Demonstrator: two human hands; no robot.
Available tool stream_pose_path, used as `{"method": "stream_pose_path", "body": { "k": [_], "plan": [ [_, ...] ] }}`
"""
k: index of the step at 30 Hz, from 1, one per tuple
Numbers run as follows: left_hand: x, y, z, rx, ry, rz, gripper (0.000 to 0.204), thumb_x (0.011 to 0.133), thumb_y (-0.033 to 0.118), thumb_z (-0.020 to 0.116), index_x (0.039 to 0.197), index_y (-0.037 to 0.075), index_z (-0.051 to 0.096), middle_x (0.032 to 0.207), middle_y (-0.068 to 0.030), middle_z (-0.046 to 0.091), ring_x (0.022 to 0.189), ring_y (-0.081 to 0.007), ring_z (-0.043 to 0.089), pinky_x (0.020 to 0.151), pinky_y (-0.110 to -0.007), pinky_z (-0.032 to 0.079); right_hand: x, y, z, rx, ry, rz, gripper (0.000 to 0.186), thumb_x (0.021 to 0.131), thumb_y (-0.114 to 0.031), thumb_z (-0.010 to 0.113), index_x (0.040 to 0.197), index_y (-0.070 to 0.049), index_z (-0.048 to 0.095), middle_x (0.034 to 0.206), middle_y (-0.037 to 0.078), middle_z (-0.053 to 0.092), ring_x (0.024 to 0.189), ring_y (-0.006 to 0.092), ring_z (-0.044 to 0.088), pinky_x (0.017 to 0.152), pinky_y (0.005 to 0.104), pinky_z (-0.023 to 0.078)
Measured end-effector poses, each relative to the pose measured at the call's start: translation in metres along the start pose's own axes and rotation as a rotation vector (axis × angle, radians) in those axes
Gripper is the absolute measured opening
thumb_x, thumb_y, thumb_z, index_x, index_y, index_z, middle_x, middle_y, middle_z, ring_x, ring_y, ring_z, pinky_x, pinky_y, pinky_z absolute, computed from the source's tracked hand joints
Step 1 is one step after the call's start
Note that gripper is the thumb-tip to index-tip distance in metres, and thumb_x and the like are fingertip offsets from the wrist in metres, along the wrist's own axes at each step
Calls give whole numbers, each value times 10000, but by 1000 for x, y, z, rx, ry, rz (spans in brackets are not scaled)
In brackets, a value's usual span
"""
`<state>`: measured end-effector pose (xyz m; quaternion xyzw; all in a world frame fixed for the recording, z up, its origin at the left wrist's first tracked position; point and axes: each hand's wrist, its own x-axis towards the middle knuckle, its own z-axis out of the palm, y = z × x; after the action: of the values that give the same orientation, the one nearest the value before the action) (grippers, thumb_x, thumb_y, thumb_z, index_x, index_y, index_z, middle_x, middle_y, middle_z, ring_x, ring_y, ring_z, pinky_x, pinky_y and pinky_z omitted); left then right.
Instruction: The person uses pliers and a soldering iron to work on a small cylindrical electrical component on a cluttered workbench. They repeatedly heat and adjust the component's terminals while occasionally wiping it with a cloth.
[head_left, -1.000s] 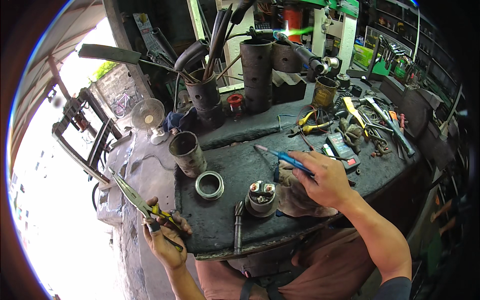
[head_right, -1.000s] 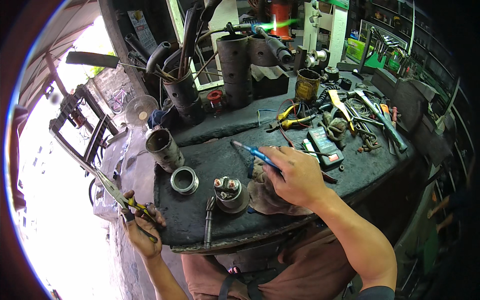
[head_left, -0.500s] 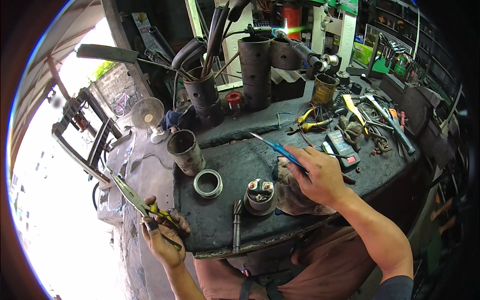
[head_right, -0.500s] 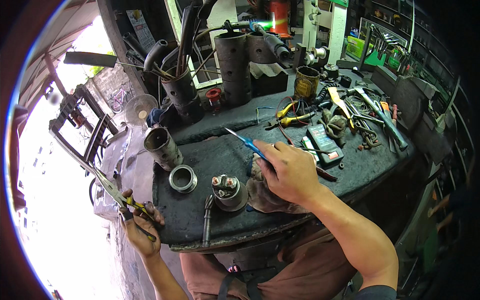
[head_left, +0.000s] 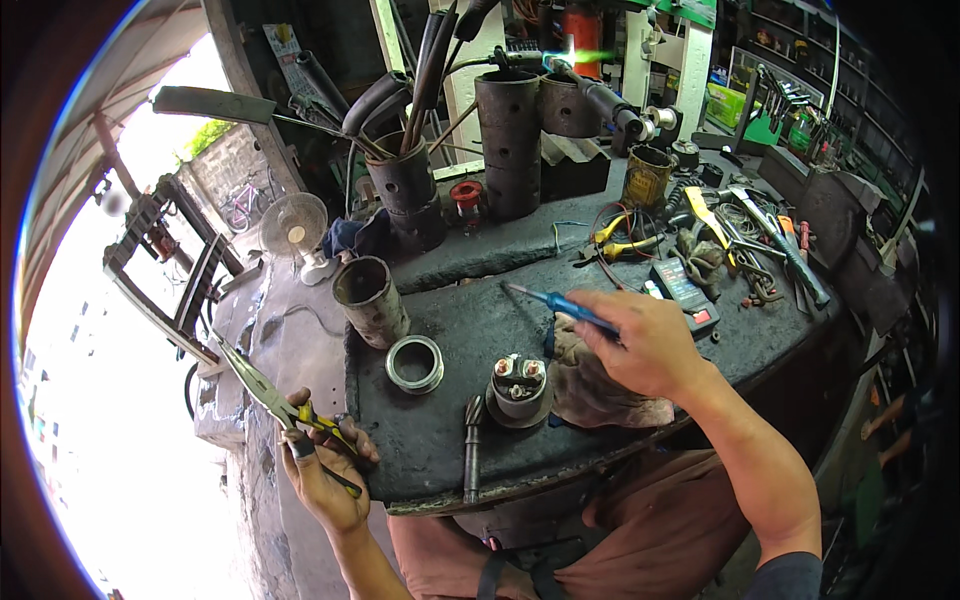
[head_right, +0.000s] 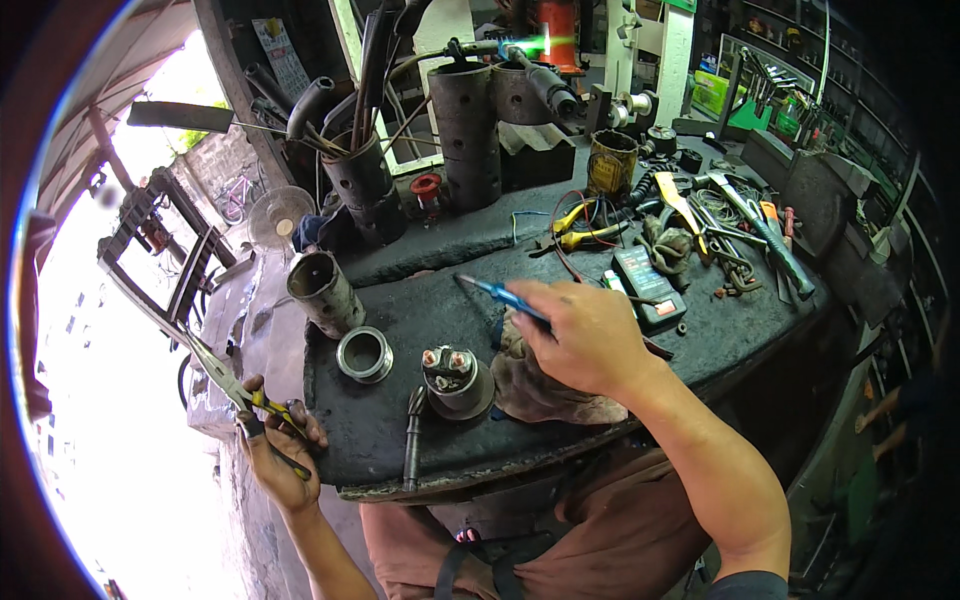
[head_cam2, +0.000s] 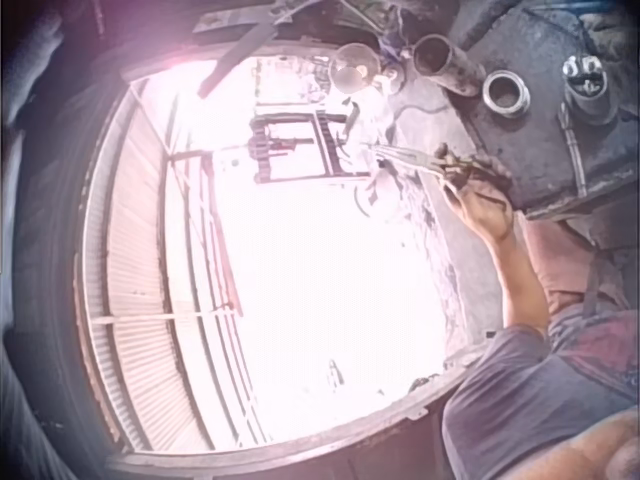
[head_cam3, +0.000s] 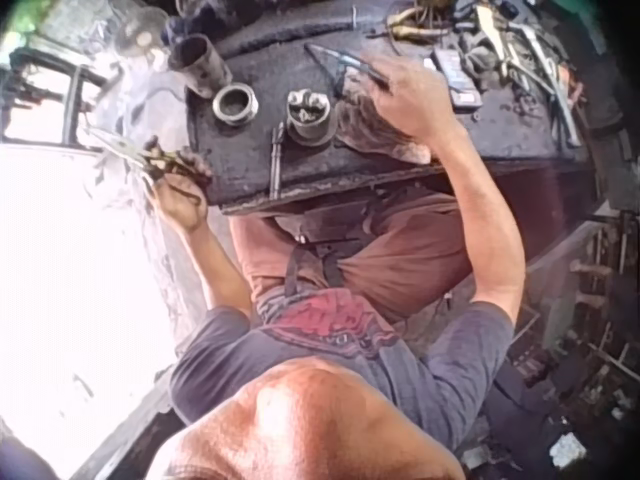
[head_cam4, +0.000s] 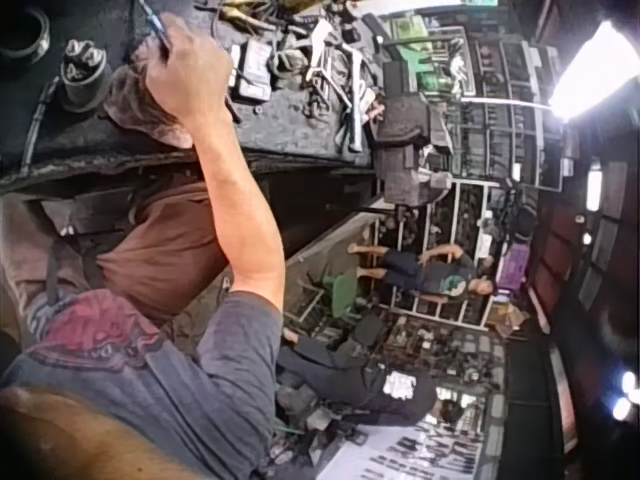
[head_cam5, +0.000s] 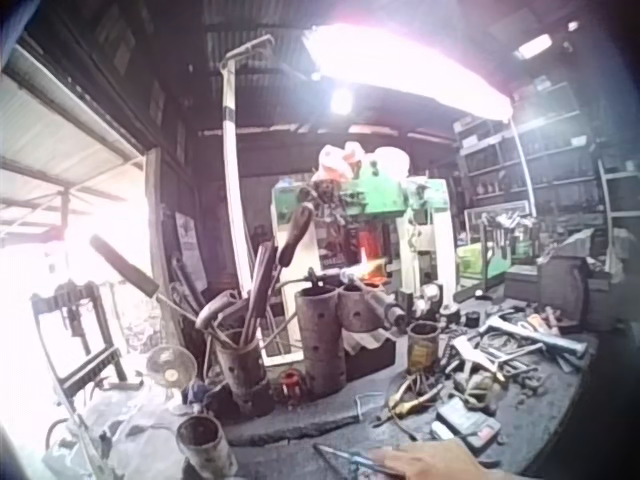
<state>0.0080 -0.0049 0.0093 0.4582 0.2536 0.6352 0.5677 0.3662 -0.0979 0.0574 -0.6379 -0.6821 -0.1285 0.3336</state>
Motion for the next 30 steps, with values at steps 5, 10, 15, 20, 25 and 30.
{"method": "stream_pose_path", "body": {
  "k": [5,10,15,20,25,30],
  "plan": [
    [0,0,2,-19,3,7,593,1149,499,502,1519,38,457,890,-129,590,676,-227,590,591,-340,514,3,2,2,56,93,40,307,977,-256,748,1258,-135,761,1012,103,789,844,331,754,701,451,587],
    [2,1,1,-3,-13,9,588,1152,492,497,1527,42,451,895,-132,591,682,-228,591,595,-345,517,1,-1,3,17,-77,114,311,986,-262,739,1263,-124,761,1020,110,791,887,347,756,762,457,599],
    [0,-1,-1,-12,5,10,582,1155,492,489,1528,47,450,888,-136,595,683,-231,596,590,-352,516,-5,1,-1,89,-93,126,365,1003,-228,756,1338,-85,736,1154,150,789,1026,363,757,879,436,596],
    [0,-1,0,-19,0,10,584,1157,498,478,1526,47,452,871,-133,595,676,-233,598,582,-352,512,-9,-1,6,-21,-48,27,355,988,-225,758,1322,-105,741,1088,157,782,955,352,748,798,425,586],
    [2,-1,-1,-13,1,6,597,1153,508,482,1528,45,451,878,-130,600,678,-232,601,588,-349,511,-7,-3,12,98,50,85,356,964,-222,761,1302,-110,742,988,118,758,880,354,732,773,453,569],
    [2,-1,-1,-14,-6,2,603,1152,514,485,1533,48,449,885,-128,598,678,-229,595,597,-348,512,-7,-1,13,-29,49,-15,353,961,-227,761,1297,-120,741,980,98,748,845,348,722,725,471,566]
  ]
}}
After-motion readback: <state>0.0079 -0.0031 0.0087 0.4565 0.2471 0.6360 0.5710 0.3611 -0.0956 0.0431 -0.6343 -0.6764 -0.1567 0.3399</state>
